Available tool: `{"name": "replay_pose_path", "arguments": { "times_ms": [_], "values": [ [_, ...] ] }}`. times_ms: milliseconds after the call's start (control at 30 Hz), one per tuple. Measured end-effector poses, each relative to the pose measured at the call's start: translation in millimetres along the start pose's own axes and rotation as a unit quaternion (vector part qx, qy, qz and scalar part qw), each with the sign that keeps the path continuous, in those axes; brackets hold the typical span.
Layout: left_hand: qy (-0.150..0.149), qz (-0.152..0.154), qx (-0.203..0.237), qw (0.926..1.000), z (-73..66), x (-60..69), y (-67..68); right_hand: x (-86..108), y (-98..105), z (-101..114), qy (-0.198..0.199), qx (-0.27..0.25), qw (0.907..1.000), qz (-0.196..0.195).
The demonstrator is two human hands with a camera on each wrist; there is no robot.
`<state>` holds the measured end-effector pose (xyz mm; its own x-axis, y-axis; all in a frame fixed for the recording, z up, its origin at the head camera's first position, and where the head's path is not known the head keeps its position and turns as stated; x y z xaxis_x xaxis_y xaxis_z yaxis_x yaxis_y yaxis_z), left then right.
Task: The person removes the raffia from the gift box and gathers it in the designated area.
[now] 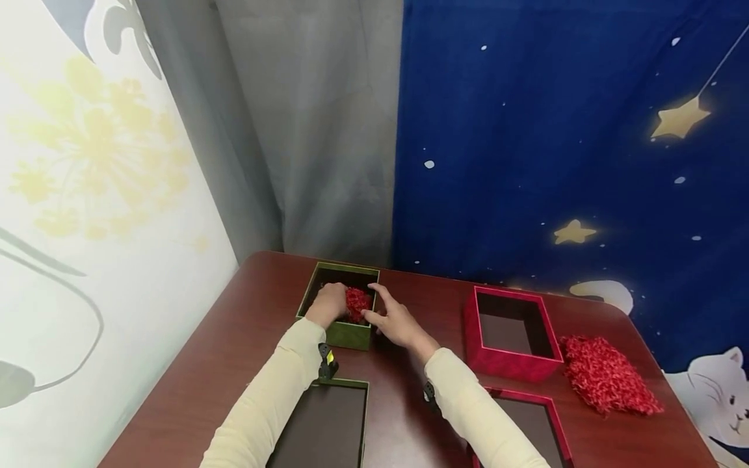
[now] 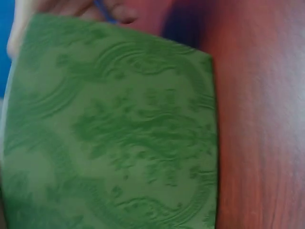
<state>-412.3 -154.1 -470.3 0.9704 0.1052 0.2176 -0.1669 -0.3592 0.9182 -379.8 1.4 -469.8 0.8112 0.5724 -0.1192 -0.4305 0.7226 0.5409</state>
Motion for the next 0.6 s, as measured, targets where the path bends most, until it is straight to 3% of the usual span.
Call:
{"name": "replay_pose_path", "arguments": {
  "times_ms": [167, 267, 400, 500, 600],
  "values": [
    [-0.02, -0.011, 0.058, 0.9981, 13.4, 6.4, 23.8, 0.3, -2.3, -1.6, -0.012, -0.002, 0.9999, -0.002],
    [-0.051, -0.03, 0.079, 0.9951, 12.3, 17.8, 52.1, 1.1, -0.8, -2.4, -0.019, 0.0, 0.9998, -0.006],
    [-0.104, -0.085, 0.129, 0.9825, 16.6, 35.6, 96.2, 2.9, 2.0, -4.6, -0.02, 0.003, 0.9998, -0.006],
    [-0.103, -0.142, 0.162, 0.971, 42.1, 42.3, 122.2, 3.0, 1.6, -4.1, -0.014, -0.001, 0.9999, -0.004],
    [-0.065, -0.182, 0.167, 0.9667, 80.8, 40.9, 130.8, 2.4, 0.0, -1.4, -0.01, -0.008, 0.9999, 0.0]
  ]
}}
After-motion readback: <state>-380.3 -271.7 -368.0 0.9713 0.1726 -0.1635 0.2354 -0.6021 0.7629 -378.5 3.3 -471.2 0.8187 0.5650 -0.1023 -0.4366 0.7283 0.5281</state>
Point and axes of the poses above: each hand's wrist, its own x-axis away from the middle knuckle, its own y-axis out of the back of the hand, z = x × y, the point moved 6 cm from there along -x, towards the middle knuckle, and after that the axes turned 9 degrees about y, right-handed, at the moved point
